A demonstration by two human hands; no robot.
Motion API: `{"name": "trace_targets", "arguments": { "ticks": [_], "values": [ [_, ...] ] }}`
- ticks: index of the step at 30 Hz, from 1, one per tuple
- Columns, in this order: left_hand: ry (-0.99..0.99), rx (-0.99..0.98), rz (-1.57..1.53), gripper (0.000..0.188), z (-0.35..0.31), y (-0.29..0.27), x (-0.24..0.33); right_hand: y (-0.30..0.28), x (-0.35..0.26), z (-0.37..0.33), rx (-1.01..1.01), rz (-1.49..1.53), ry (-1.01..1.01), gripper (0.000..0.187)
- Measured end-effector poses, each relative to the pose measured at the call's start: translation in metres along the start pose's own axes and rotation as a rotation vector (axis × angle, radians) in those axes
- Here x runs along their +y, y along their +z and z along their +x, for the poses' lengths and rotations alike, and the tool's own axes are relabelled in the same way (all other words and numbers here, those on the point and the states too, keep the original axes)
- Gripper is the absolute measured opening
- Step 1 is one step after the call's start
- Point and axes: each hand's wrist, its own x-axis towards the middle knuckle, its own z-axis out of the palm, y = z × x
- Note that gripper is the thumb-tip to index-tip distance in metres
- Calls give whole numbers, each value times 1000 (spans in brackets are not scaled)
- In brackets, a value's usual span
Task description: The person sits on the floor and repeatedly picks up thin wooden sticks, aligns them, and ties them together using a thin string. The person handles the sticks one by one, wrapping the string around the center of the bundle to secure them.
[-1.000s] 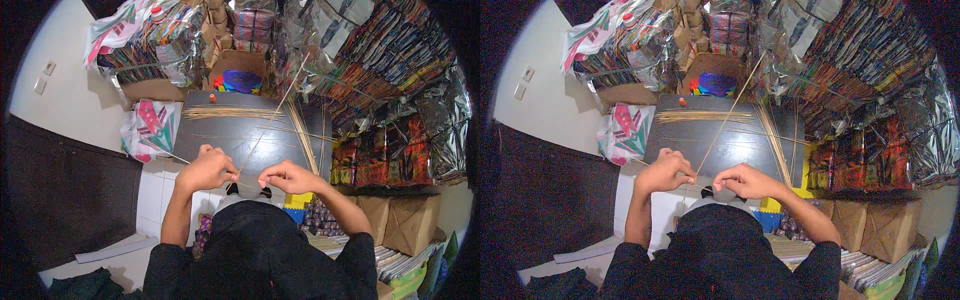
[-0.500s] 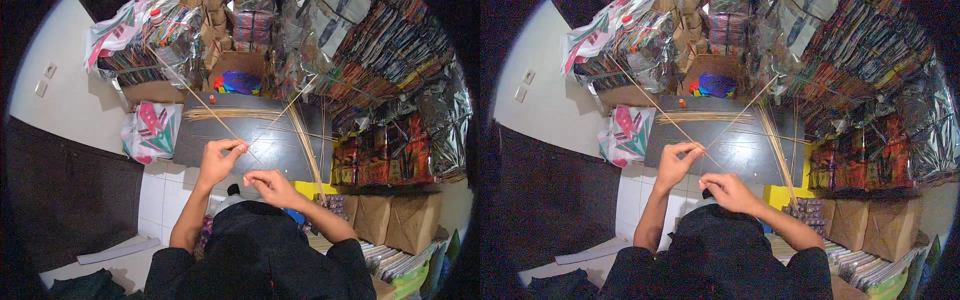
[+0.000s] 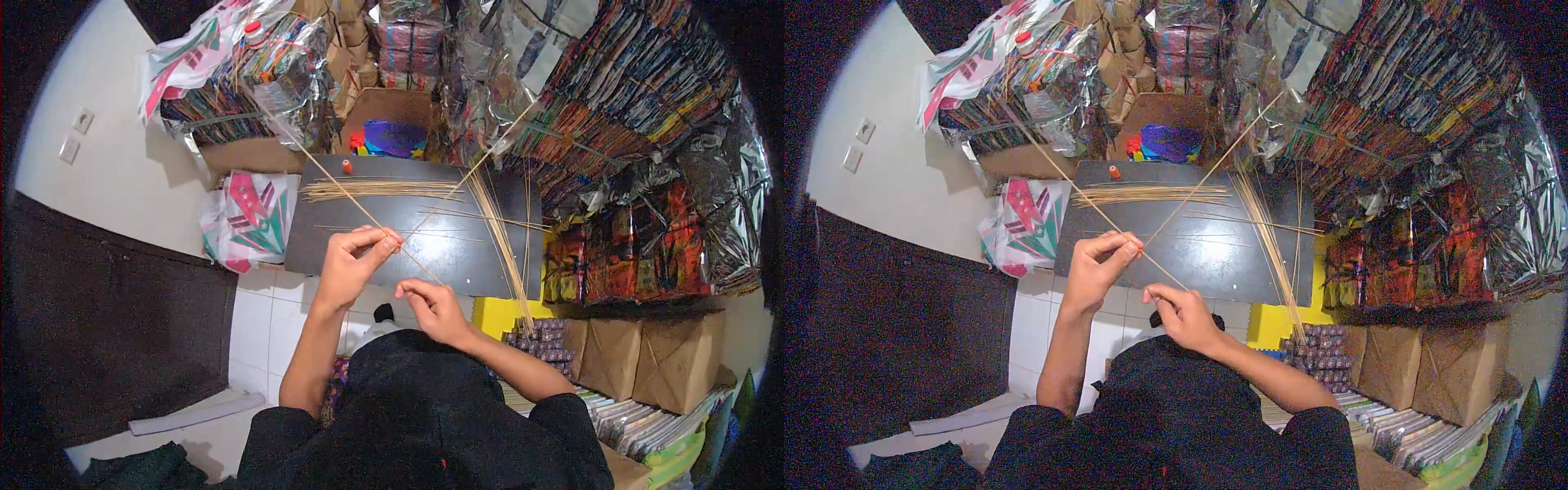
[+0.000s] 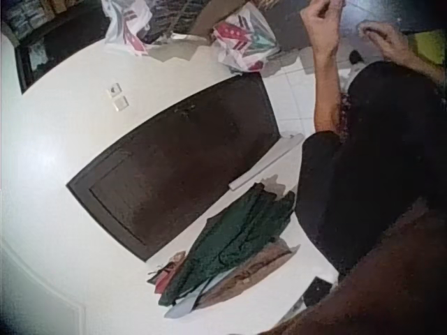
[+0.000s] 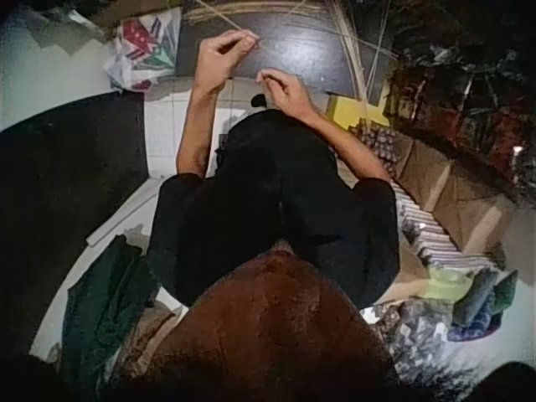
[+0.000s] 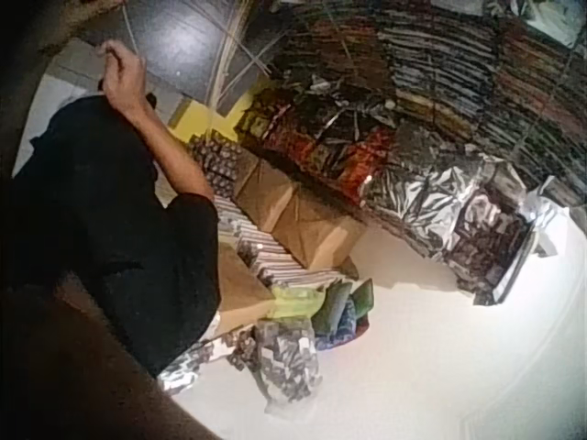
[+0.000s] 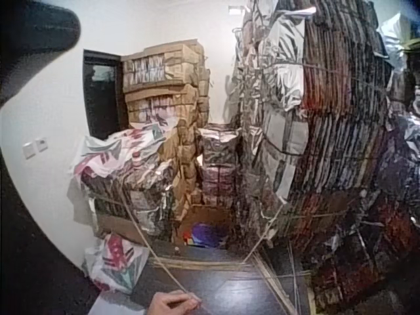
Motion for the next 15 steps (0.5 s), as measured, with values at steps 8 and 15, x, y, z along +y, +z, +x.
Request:
{"name": "trace_targets", "arguments": {
  "ticks": [8,15],
  "values": [
    [4,-177,25,16,-6,-12,12,-14,36,17,17,23,-143,17],
    [-16,-435,144,16,-6,-25,19,-79,-6,34,-205,514,374,13]
  ]
}}
